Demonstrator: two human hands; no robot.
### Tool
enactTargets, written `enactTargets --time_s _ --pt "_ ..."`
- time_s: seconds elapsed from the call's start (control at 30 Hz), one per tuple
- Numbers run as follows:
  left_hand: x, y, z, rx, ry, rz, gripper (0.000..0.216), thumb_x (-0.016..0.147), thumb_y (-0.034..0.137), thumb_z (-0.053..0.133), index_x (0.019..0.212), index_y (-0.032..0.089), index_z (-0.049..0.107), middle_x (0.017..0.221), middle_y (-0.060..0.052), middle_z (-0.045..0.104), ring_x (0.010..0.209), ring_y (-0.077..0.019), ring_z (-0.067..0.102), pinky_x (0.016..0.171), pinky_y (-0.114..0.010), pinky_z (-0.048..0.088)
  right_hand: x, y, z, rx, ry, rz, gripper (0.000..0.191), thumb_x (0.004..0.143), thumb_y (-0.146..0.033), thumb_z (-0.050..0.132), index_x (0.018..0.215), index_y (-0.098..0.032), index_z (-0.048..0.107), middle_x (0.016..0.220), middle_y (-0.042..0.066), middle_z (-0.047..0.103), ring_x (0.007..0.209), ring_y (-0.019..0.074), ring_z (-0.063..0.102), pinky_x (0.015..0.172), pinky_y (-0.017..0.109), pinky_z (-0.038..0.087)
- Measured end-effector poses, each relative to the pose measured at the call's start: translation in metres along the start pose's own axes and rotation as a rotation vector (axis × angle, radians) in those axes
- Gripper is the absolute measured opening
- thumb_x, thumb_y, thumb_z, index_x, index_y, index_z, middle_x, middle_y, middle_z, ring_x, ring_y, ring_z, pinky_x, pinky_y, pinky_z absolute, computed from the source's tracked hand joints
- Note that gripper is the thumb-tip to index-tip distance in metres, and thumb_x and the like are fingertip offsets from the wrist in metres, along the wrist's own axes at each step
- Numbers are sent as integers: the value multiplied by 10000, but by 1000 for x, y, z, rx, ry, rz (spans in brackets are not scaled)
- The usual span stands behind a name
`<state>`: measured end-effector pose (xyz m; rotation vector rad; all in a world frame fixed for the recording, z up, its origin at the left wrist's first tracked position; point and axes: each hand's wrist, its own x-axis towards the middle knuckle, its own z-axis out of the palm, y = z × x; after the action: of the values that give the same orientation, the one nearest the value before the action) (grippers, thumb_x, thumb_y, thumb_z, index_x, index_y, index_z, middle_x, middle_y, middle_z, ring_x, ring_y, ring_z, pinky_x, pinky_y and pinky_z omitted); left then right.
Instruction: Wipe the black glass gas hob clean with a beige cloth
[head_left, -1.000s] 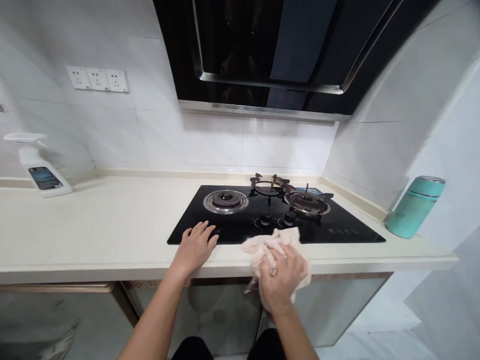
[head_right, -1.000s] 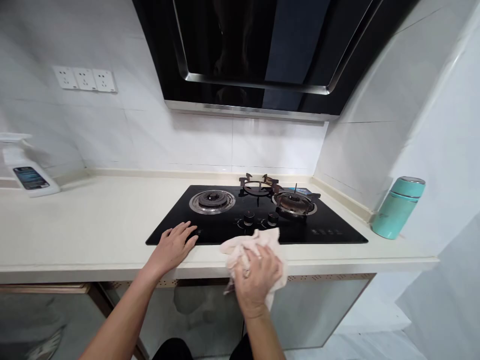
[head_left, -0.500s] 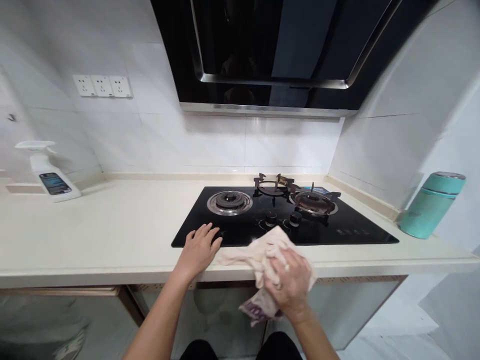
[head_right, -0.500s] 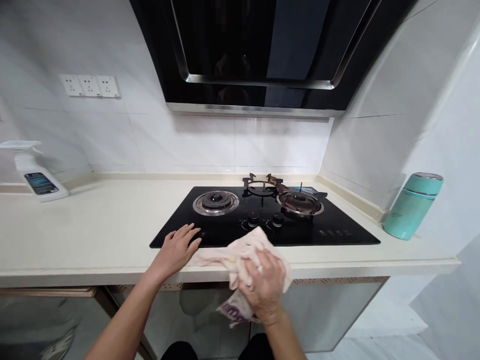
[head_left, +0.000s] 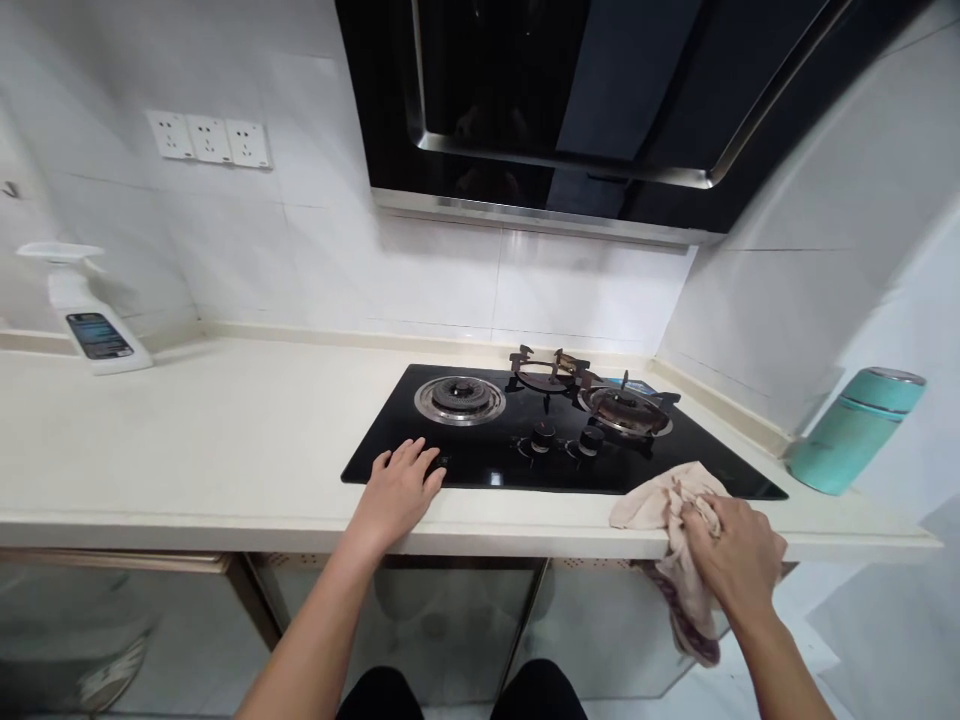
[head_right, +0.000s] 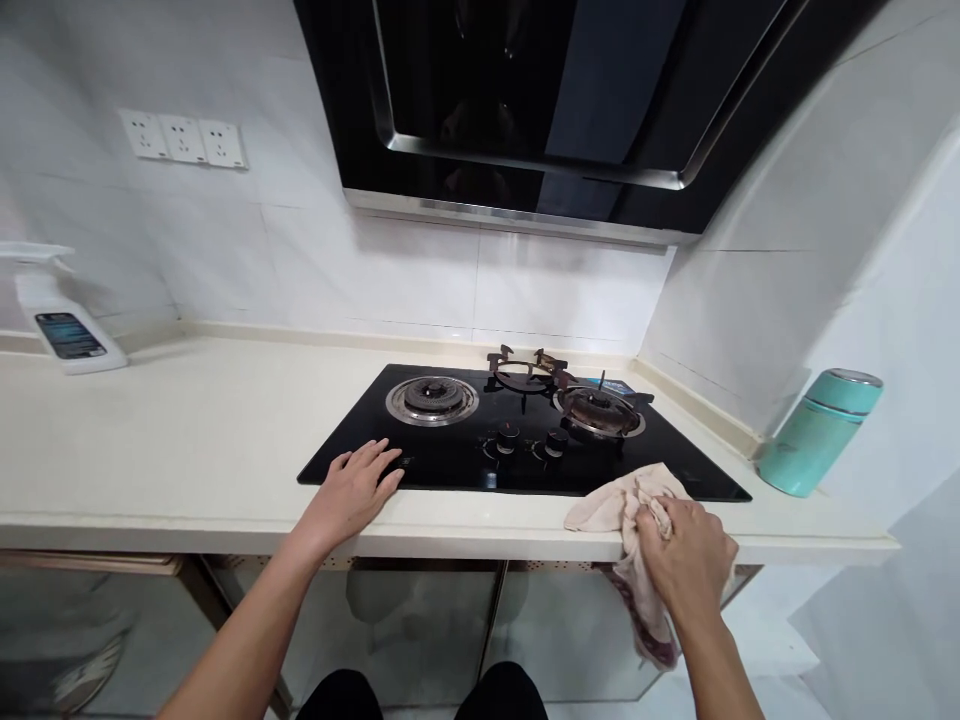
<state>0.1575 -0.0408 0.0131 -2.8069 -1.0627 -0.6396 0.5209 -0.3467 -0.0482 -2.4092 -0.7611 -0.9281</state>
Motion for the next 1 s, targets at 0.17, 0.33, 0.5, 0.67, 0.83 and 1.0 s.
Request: enactTargets --time_s 0.17,0.33,0.5,0.67,0.83,1.0 --pt "0 -2 6 -13 32 15 474 1062 387 391 1414 174 626 1563 -164 541 1498 -328 442 1191 -575 360 0 -70 -26 -65 -248 -96 330 971 -379 451 1096 -215 708 1159 121 674 1032 316 562 833 445 367" --pt "-1 -4 12 -33 73 29 468 1058 389 396 1403 181 634 1548 -169 557 1483 -335 459 1184 -584 363 -26 -160 -40 128 -227 -402 203 951 -282 559 1088 -224 697 1104 110 656 1007 299 525 863 433 359" --pt "-2 -4 12 -20 89 42 445 1058 373 398 1381 198 649 1528 -163 579 1460 -323 484 1170 -574 382 -37 -234 -47 341 -277 -647 172 956 -252 593 1106 -245 679 1119 97 626 1030 291 505 861 418 361" --pt "-4 -2 9 -1 64 32 462 1070 388 379 1399 189 636 1540 -158 568 1467 -318 475 1175 -562 378 -9 -253 -31 266 -314 -665 185 1018 -273 522 1126 -231 666 1116 101 615 1033 290 503 861 408 352" --pt "-4 0 9 -16 63 29 451 1069 372 390 1404 189 631 1545 -155 563 1478 -328 461 1177 -566 374 22 -251 -8 175 -320 -599 229 1041 -269 458 1095 -182 663 1084 133 610 1015 298 505 843 406 338" --pt "-5 1 10 -24 77 22 441 1070 378 403 1398 192 632 1540 -154 569 1473 -320 467 1180 -546 369 22 -249 -5 157 -324 -621 271 1066 -328 426 1116 -198 659 1112 120 609 1022 290 506 862 411 342"
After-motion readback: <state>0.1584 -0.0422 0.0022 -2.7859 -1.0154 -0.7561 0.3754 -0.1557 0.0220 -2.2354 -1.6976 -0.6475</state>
